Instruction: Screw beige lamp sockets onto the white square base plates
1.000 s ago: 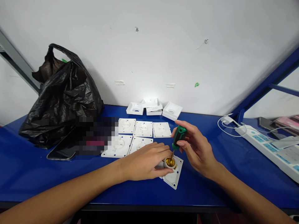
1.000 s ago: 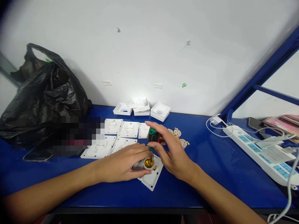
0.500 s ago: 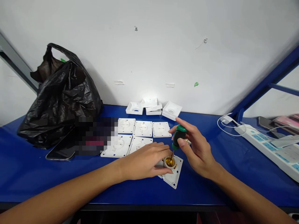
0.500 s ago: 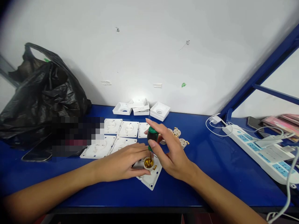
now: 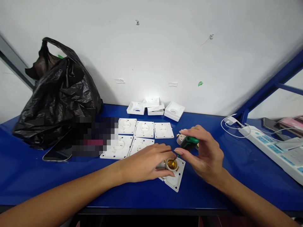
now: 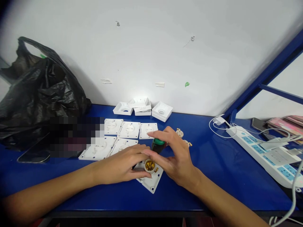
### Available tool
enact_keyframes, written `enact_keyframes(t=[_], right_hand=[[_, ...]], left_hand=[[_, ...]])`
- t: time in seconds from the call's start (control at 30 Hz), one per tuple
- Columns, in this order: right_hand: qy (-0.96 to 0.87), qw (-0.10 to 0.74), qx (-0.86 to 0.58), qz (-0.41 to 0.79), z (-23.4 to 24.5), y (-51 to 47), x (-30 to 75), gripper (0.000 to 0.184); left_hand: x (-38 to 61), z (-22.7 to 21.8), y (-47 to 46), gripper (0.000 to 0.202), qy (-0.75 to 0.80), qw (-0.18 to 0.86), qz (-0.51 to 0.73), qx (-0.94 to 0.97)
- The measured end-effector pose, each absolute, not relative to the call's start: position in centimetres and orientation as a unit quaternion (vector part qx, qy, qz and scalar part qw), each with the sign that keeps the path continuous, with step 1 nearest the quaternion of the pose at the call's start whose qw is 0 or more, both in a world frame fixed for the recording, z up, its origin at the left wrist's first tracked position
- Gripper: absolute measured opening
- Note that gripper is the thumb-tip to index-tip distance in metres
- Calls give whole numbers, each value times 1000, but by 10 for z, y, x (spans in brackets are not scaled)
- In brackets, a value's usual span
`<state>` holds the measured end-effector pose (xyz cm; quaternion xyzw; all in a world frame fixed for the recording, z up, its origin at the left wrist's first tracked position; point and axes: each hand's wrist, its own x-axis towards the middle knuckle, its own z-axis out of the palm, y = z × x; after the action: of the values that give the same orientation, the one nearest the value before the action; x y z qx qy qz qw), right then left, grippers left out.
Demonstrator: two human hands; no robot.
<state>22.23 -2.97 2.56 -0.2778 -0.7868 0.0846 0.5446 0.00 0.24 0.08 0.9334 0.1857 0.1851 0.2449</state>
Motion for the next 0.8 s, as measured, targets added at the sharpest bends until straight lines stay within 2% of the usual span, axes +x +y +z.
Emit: enact_keyframes(t=[0.13, 0.3, 0.43, 0.6, 0.8], right_hand=[[-806, 479, -290, 192, 24, -31, 223, 59], [-783, 534, -287, 137, 19, -29, 223, 55], [-778, 489, -332, 215, 17, -26, 222, 57], [-727, 565, -349, 172, 11, -19, 222, 53], [-781, 486, -318, 229, 17, -21, 227, 53]], left_hand=[[0, 3, 2, 31, 182, 254, 178, 933], [-1, 3, 1, 28, 183, 236, 176, 938], [0, 2, 1, 29, 184, 238, 180, 937], [1, 2, 1, 24, 175, 244, 184, 936], [1, 3, 0, 27, 190, 240, 185, 934]])
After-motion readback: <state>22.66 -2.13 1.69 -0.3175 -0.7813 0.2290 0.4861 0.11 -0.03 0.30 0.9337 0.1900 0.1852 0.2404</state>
